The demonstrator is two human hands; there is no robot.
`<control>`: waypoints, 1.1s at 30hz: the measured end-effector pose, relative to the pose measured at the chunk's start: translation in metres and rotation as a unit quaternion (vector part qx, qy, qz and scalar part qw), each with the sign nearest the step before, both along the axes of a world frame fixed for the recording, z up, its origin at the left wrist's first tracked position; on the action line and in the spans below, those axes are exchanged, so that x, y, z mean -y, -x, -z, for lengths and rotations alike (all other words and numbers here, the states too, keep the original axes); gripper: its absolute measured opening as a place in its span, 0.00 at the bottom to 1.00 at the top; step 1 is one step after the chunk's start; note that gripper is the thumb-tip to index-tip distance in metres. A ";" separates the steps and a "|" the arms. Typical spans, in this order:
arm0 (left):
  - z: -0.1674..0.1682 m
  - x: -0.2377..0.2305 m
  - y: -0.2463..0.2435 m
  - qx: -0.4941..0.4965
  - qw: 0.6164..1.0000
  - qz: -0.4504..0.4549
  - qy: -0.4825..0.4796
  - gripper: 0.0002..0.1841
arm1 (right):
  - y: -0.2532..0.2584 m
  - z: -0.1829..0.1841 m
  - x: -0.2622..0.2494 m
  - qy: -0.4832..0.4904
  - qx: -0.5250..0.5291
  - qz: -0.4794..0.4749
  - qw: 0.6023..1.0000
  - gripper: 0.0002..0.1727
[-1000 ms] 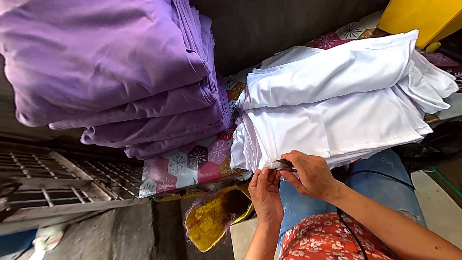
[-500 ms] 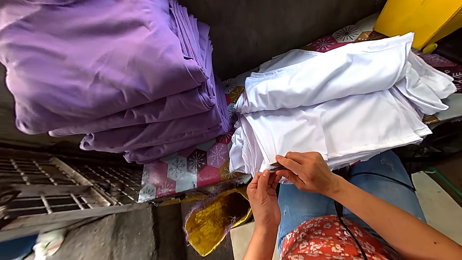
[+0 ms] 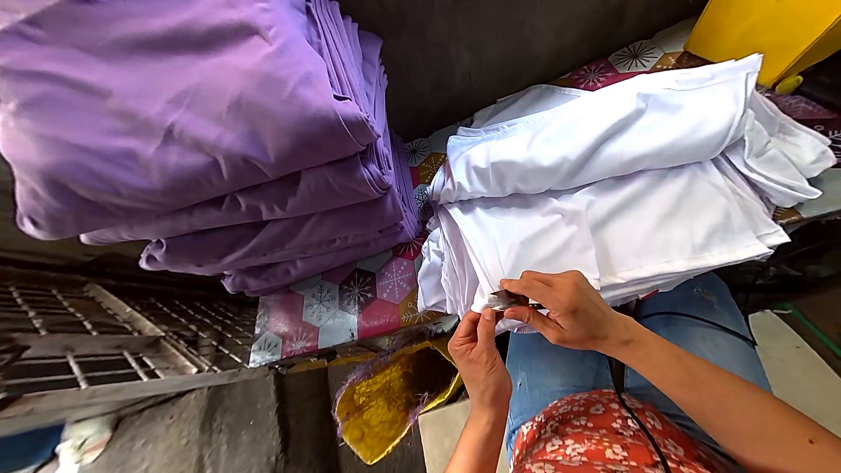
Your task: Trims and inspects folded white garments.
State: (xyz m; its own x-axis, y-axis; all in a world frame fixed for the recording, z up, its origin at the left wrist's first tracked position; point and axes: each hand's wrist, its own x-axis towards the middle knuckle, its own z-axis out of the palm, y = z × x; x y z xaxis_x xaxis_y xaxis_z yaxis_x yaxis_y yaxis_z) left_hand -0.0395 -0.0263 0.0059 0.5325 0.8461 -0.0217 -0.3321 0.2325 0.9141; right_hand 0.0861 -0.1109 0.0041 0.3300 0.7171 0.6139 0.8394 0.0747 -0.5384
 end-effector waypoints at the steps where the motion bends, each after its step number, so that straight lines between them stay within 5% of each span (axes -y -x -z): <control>1: 0.003 0.000 0.000 0.002 1.000 0.000 -0.020 0.14 | -0.001 -0.001 -0.001 0.012 0.002 -0.004 1.000 0.24; 15: 0.015 -0.003 0.001 -0.016 0.994 0.014 -0.110 0.12 | -0.007 0.000 0.000 0.032 -0.022 -0.018 0.999 0.21; 24: -0.003 -0.001 -0.003 0.003 0.993 -0.014 0.117 0.10 | -0.006 0.014 0.008 -0.007 -0.136 0.023 0.990 0.22; 33: -0.014 0.002 0.001 -0.016 0.992 0.001 0.122 0.12 | 0.004 0.022 0.006 0.002 -0.043 -0.002 0.999 0.24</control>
